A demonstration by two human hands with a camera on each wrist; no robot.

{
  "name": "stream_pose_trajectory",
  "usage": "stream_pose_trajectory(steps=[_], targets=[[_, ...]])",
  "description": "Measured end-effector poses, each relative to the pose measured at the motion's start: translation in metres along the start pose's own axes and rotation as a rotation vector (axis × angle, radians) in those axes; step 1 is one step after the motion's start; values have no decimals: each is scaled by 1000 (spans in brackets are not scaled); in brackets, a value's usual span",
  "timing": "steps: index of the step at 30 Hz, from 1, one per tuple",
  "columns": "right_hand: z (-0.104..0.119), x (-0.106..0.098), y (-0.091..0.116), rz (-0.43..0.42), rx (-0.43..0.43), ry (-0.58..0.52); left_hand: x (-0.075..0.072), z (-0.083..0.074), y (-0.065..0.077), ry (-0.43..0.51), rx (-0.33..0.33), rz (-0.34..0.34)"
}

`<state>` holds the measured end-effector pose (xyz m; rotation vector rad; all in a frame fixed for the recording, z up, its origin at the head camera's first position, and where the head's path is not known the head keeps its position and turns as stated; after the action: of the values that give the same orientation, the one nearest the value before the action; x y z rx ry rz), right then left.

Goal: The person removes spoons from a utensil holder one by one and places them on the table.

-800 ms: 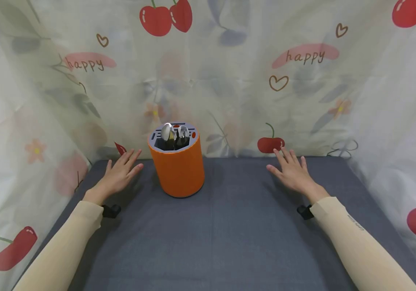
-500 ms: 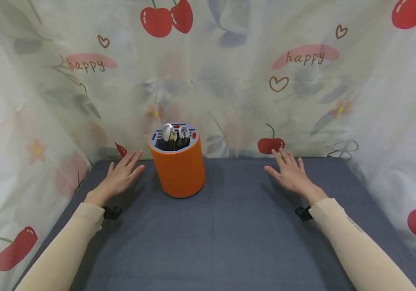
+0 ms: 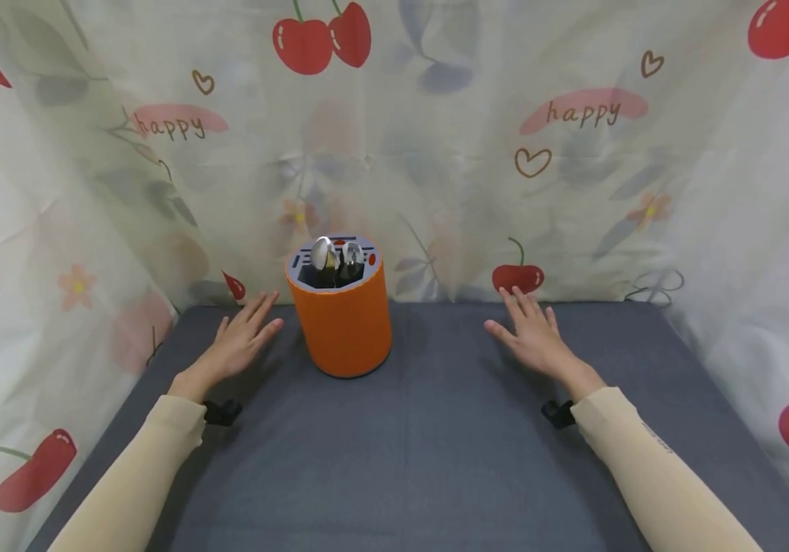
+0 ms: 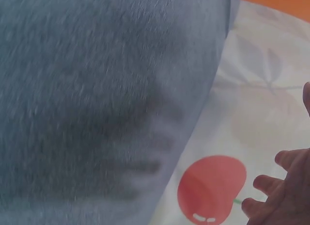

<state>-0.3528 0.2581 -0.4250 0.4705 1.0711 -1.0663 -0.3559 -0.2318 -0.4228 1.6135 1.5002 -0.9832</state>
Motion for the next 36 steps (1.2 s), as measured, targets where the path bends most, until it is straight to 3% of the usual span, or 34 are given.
stream_pose_trajectory(steps=[20, 27, 36], targets=[[35, 36, -10, -28, -67, -144, 29, -4, 5, 110, -23, 33], [45, 39, -14, -41, -86, -243, 31, -6, 6, 290, -32, 49], [55, 43, -19, -60, -96, -356, 31, -9, 7, 434, 4, 42]])
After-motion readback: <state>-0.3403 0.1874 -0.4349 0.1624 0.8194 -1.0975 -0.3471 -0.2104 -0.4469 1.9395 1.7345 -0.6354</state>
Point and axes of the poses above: each hand's wrist, its own y-axis away from the middle knuckle, its own x-axis out of the palm, z = x × y, the point moved 7 cm from there along -y, towards the middle knuckle, and after that the axes turned 12 degrees about -x, right-handed, at the moved point
